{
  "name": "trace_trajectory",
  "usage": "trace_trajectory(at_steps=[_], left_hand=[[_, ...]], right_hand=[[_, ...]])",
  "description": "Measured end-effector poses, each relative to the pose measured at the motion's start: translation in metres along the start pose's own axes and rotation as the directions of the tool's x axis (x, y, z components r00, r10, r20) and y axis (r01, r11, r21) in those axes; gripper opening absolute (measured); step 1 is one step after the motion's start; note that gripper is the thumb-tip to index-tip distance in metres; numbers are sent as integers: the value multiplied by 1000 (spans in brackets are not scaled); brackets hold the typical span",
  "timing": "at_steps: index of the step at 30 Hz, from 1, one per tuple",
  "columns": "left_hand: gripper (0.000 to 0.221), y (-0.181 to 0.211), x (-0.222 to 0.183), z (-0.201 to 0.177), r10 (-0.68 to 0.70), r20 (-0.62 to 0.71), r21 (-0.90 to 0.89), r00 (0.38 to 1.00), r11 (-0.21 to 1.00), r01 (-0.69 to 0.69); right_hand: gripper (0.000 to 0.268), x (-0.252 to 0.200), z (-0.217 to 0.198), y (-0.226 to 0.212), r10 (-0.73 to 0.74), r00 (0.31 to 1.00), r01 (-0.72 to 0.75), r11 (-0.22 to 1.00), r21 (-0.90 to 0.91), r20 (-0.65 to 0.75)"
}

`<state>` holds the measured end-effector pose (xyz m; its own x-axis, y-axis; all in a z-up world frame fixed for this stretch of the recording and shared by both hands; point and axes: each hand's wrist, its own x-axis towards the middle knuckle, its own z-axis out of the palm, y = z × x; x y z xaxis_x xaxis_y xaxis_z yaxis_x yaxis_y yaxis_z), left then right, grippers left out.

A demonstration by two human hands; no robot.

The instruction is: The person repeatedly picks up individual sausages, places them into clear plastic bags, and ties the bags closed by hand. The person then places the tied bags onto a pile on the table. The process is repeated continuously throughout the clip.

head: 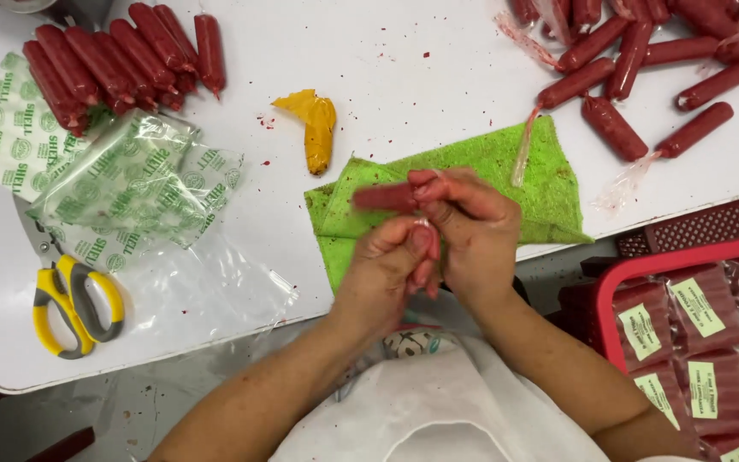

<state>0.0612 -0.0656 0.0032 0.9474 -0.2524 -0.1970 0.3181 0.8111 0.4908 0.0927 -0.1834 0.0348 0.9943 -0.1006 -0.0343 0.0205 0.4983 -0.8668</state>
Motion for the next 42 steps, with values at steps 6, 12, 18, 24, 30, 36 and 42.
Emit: trace_trajectory(at_steps=[6, 12, 18, 24, 30, 36, 42], left_hand=[[8, 104, 6, 34, 248, 757, 636, 604, -489, -597], [61, 102, 35, 32, 18, 567, 823, 824, 17, -567], [39, 47, 30, 8, 357, 635, 771, 685, -340, -538], [14, 13, 7, 0, 374, 634, 773, 677, -294, -562], [56, 28, 32, 8, 562, -110, 761, 820, 578, -294], [19, 70, 58, 31, 377, 403, 824, 834, 247, -510], [25, 148, 146, 42, 12, -42, 997, 999, -60, 43]], right_hand=[[18, 33, -7, -57, -53, 796, 459, 702, -545, 603], [16, 72, -12, -72, 318, 484, 515, 649, -560, 815], [29, 58, -36, -43, 395, 611, 178, 775, -606, 686], [28, 27, -17, 8, 117, 976, -35, 917, -397, 185], [28, 32, -6, 30, -55, 997, 65, 980, -187, 55], [11, 41, -38, 44, -140, 968, 249, 669, -700, 210], [24, 71, -1, -15, 135, 931, 196, 599, -776, 339]])
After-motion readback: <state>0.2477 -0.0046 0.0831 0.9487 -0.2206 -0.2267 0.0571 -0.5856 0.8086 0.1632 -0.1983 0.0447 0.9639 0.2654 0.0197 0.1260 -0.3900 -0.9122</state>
